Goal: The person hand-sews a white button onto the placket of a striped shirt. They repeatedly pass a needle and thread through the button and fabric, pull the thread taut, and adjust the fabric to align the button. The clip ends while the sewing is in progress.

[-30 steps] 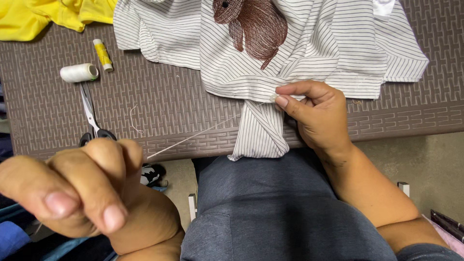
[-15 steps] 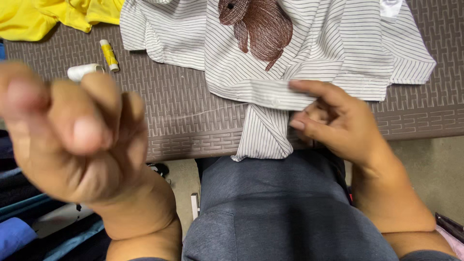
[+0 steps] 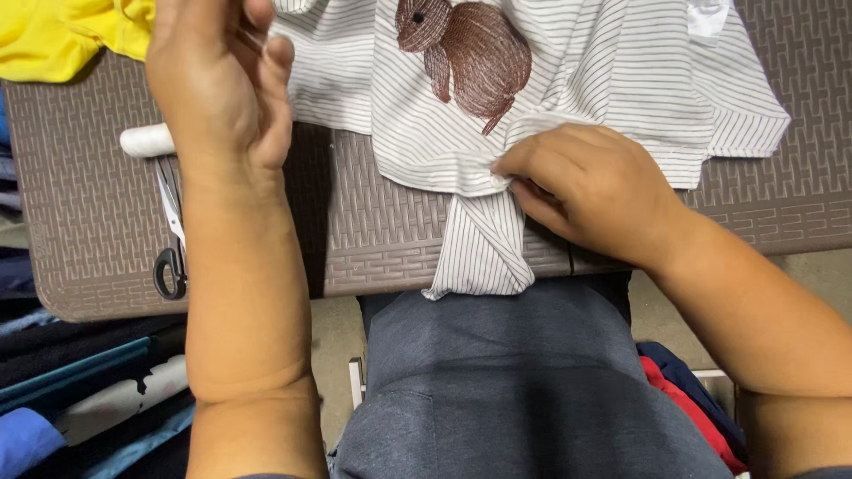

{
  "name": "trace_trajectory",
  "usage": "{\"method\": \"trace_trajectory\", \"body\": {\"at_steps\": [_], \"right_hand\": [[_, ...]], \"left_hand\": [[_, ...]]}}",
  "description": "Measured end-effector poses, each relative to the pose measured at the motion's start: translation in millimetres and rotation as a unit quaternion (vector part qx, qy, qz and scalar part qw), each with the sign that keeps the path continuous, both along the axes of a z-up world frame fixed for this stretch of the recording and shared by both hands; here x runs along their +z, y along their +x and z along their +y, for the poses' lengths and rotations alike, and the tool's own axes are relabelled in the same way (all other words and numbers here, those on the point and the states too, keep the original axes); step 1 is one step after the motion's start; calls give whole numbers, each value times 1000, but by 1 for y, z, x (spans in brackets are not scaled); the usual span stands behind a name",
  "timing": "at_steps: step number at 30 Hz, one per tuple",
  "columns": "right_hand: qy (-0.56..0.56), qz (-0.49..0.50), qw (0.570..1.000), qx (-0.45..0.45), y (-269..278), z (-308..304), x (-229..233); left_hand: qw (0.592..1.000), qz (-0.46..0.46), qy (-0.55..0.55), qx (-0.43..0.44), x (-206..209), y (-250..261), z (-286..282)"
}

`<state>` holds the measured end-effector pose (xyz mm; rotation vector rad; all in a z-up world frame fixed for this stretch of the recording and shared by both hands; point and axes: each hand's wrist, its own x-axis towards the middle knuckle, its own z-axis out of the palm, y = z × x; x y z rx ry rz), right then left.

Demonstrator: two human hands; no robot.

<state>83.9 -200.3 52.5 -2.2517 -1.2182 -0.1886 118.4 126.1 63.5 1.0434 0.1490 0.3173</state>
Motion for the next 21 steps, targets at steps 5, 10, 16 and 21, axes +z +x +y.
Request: {"method": "trace_trajectory", "body": {"at_steps": [5, 10, 16, 21], "right_hand": [[-43, 149, 988, 21, 25, -5, 5], [-38, 238, 970, 37, 48, 4, 12], [-150, 467, 866, -98, 62, 14, 15], [-108, 487, 864, -66, 66, 12, 3]], "left_hand": [[922, 48, 380, -58, 0, -13, -3], [579, -95, 794, 156, 2, -47, -26], [762, -148, 626, -80, -11, -70, -81], [780, -96, 612, -93, -36, -64, -90]]}}
